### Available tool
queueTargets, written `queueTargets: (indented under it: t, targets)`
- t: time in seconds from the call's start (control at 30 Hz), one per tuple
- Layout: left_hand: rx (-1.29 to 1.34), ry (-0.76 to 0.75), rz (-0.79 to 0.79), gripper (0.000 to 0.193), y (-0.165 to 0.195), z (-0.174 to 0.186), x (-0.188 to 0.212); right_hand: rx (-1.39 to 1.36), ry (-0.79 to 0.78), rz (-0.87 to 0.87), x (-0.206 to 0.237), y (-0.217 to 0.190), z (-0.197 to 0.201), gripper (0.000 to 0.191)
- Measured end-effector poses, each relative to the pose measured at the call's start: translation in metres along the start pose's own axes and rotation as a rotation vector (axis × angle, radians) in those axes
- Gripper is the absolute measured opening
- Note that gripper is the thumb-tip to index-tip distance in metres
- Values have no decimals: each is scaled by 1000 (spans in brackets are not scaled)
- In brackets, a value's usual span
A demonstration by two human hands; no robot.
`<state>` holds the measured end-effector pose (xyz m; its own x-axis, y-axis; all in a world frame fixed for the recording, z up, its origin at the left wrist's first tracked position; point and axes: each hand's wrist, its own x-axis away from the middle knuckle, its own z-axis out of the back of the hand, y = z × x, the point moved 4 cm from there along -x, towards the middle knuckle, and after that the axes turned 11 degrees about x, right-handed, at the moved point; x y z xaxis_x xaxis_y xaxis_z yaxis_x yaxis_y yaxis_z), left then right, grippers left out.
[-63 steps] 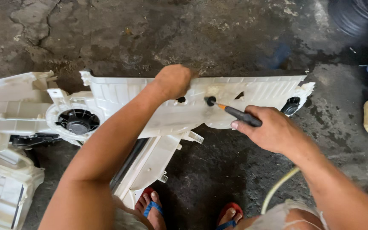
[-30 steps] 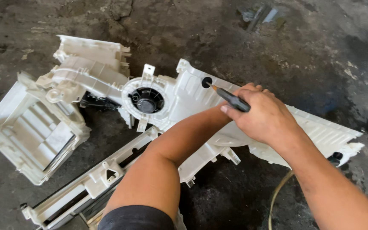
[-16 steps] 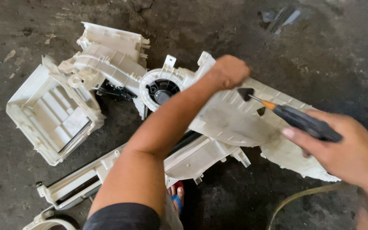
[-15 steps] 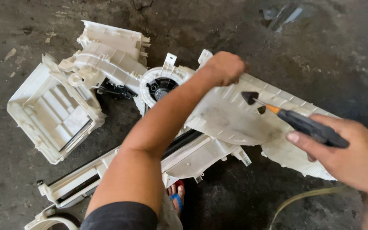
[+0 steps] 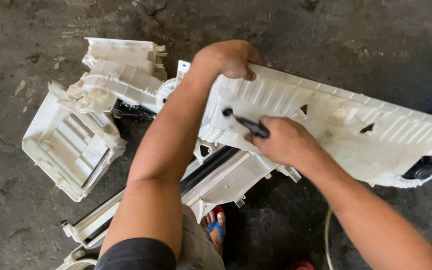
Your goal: The person uses a handheld air blower to clean the interior surfaces of a disassembled white plastic appliance housing. They systematically direct the air into crevices, around gears, and along the molded ribs of the casing while holding it steady with their other hand.
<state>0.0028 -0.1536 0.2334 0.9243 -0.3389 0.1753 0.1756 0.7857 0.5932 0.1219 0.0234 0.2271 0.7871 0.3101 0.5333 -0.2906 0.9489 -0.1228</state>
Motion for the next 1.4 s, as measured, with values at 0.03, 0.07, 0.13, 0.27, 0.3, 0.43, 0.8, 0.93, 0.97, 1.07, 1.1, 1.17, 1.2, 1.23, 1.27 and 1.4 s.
queueTargets:
  t: [0.03,0.07,0.13,0.27,0.3,0.43,0.8,0.93,0.97,1.07,1.1,1.17,1.2,1.23,1.27,1.4]
  targets:
    - [20,-5,0,46,-1,2,4,-23,8,36,-2,-5,-3,42]
    - [40,-9,2,46,-2,4,8,-45,17,73,-6,-9,-6,40]
    - [62,3,7,45,-3,8,10,-37,104,154,-12,-18,-12,38]
    - [80,34,3,45,-2,10,9,2,265,262,-25,-30,-24,37]
    - [87,37,-6,45,-1,9,9,-6,272,270,-28,-32,-26,36]
    - [75,48,9,45,-2,10,9,-38,281,278,-38,-42,-35,35]
    - [75,40,39,42,7,16,9,-40,236,359,-51,-58,-32,29]
    - [64,45,109,44,10,21,0,-75,224,408,-57,-61,-26,30]
    - [66,38,100,44,12,24,-3,-92,245,435,-58,-62,-23,31]
    - [63,31,122,45,16,26,-6,-111,270,465,-59,-66,-20,29]
    - [60,31,138,45,16,27,-7,-112,271,467,-60,-68,-20,27]
    - [61,29,140,45,17,27,-7,-107,324,500,-57,-72,-22,28]
    - [62,28,142,45,18,27,-7,-104,350,518,-55,-75,-24,28]
    - [66,27,130,45,18,27,-7,-110,339,523,-55,-77,-27,27]
    - [71,26,119,44,19,27,-7,-117,326,528,-56,-79,-30,26]
    - [62,23,133,45,17,27,-5,-69,222,544,-59,-88,-48,30]
